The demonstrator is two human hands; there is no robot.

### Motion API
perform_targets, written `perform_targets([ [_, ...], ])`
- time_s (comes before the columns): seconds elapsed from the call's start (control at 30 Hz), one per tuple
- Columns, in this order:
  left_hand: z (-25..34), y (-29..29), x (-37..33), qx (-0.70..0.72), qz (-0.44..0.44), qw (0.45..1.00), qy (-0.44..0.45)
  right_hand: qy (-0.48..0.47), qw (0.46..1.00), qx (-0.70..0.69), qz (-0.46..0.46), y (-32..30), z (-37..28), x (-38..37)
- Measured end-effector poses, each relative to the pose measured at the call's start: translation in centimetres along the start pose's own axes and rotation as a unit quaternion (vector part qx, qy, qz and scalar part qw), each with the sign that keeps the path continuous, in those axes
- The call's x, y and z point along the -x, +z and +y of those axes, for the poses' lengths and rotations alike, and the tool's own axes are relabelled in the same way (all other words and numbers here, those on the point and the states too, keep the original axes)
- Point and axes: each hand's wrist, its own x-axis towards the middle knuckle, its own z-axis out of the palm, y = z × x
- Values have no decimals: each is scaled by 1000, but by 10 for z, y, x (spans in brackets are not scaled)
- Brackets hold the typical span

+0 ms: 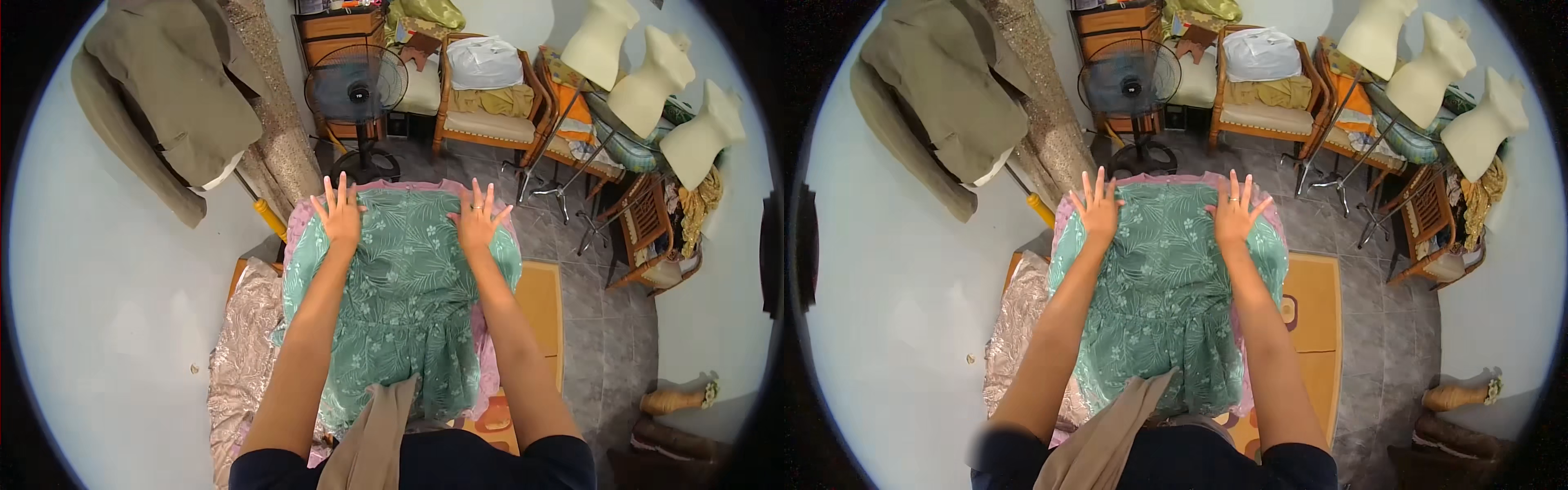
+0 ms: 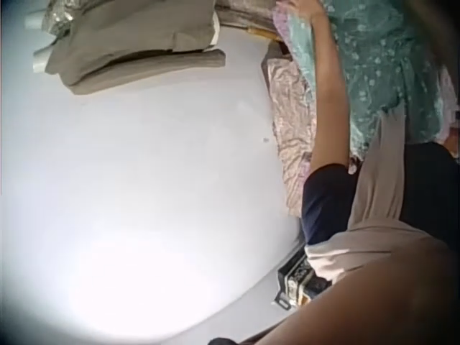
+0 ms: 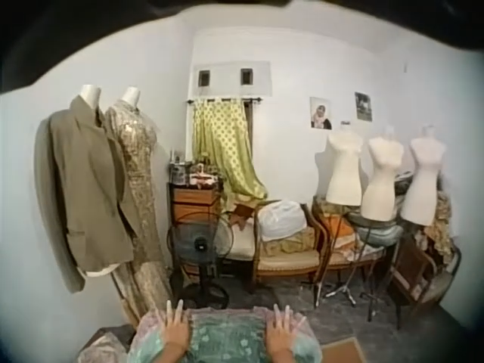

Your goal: Ironing a purple dress on a table, folding it, and then preparing to iron a green dress.

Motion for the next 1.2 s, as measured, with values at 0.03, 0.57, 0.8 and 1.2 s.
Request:
perform_targets([
  [0.03, 7, 3, -2, -1, -21, 1000, -6, -5, 999, 2, 36, 6, 3, -2],
  [0.57, -9, -3, -13, 59, -75, 995, -37, -18, 994, -68, 84, -3, 16, -3],
  [0.8, -29, -50, -15, 3, -50, 998, 44, -56, 992, -103, -40, -44, 23, -13],
  [1.2, -48, -118, 42, -12, 182, 983, -18, -141, 986, -72, 60, -67, -8, -9],
])
